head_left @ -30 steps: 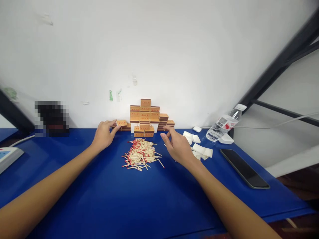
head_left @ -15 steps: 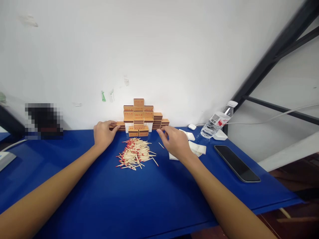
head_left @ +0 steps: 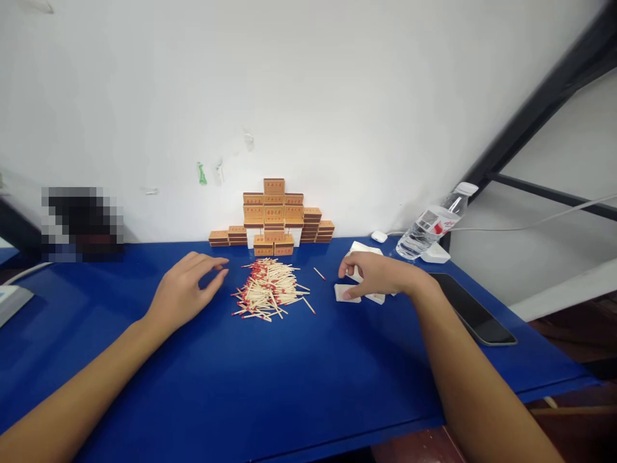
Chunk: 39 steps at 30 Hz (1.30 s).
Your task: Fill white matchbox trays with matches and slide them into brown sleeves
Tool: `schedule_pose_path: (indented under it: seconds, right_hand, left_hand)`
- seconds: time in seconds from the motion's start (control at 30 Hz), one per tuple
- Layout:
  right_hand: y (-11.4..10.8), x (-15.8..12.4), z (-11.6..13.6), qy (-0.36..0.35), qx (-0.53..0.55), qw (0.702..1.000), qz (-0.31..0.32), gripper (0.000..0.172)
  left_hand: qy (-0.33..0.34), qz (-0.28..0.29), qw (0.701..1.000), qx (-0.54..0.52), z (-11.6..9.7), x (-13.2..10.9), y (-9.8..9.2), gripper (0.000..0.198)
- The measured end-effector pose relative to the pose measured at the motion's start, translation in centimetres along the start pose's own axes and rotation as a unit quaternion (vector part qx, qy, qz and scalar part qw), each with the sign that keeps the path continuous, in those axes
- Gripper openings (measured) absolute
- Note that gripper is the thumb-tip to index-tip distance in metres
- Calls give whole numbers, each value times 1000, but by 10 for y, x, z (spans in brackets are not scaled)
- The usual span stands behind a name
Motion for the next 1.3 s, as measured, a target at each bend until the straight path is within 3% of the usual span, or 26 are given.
schedule_pose_path:
  seconds: [0.17, 0.27, 0.4, 0.53, 0.6, 0.67, 0.8, 0.9, 1.1, 1.3]
  right_hand:
    - [3, -6, 4, -7, 17, 999, 43, 21]
    - [-1, -9, 21, -33, 58, 995, 72, 28]
    - [13, -18, 70, -80, 173, 974, 127, 25]
    - [40, -27, 123, -137, 234, 958, 98, 16]
    - [50, -31, 136, -142, 228, 960, 84, 23]
    - [50, -31, 141, -150, 213, 964, 54, 26]
    - [37, -19, 141, -152, 164, 972, -66, 6]
    - [37, -2, 154, -166, 68, 976, -123, 14]
    - [54, 25, 193, -231, -152, 959, -60, 20]
    - [52, 26, 192, -221, -184, 957, -44, 16]
  left_hand:
    - [67, -8, 998, -18, -22, -2, -3, 18]
    - [116, 2, 992, -49, -46, -6, -3, 14]
    - [184, 2, 979, -85, -83, -19, -7, 24]
    - [219, 14, 973, -73, -108, -35, -5, 54]
    - [206, 64, 974, -62, -112, -42, 3, 53]
    - [191, 92, 975, -60, -113, -46, 9, 38]
    - [172, 123, 975, -64, -111, -50, 15, 22]
    - [159, 148, 974, -69, -109, -51, 17, 23]
    - [175, 181, 967, -39, -108, -53, 21, 28]
    - [193, 185, 964, -7, -109, -52, 20, 30]
Point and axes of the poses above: each hand's wrist, its own x-axis towards the middle knuckle, its own y-axis out of the palm, z = x × y, the point moved 5 cm from there along x, towards the middle knuckle, and after that the axes turned 9 degrees about -z, right-handed, at the moved point
